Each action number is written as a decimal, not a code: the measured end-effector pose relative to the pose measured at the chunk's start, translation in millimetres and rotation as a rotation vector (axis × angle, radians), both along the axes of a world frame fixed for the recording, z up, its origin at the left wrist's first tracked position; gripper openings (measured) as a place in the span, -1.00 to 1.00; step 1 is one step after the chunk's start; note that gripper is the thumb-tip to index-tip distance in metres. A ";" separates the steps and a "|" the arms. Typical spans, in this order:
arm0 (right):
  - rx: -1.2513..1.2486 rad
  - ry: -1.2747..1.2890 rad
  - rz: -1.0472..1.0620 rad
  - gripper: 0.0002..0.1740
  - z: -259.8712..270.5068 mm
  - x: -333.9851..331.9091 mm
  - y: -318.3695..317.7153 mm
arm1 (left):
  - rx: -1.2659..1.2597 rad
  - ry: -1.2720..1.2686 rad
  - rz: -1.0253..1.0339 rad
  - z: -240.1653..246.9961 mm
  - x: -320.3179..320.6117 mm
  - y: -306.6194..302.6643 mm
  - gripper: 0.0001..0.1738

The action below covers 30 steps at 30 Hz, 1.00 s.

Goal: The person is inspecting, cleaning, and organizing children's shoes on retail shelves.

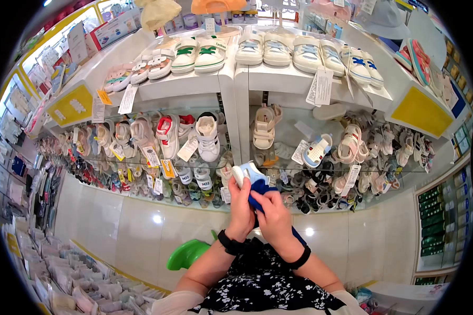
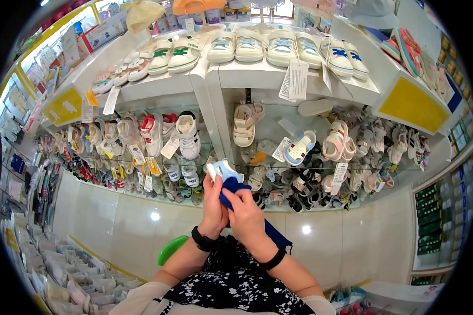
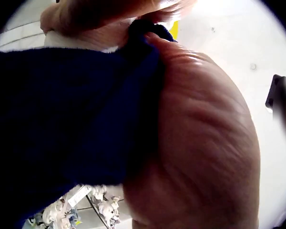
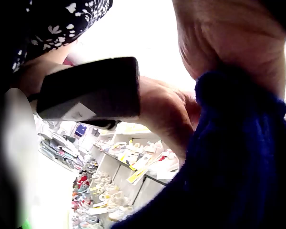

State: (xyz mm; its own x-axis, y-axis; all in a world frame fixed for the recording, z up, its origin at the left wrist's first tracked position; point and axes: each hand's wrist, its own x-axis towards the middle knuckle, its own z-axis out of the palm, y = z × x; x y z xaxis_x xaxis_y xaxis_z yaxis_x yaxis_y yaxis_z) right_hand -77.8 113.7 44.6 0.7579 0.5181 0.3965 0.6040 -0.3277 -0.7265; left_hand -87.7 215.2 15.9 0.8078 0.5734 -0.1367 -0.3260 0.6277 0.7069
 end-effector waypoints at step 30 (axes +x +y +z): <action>0.128 0.292 -0.020 -0.72 -44.4 34.9 12.2 | 0.526 0.253 -0.092 -24.6 -1.8 14.8 -0.52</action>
State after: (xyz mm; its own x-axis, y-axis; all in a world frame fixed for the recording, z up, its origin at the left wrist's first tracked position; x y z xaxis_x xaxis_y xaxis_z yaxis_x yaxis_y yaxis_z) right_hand -42.9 125.9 0.2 0.8587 0.4618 0.2221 0.3586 -0.2319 -0.9042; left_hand -89.5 230.0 -8.7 0.8366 0.5457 -0.0482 -0.0672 0.1895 0.9796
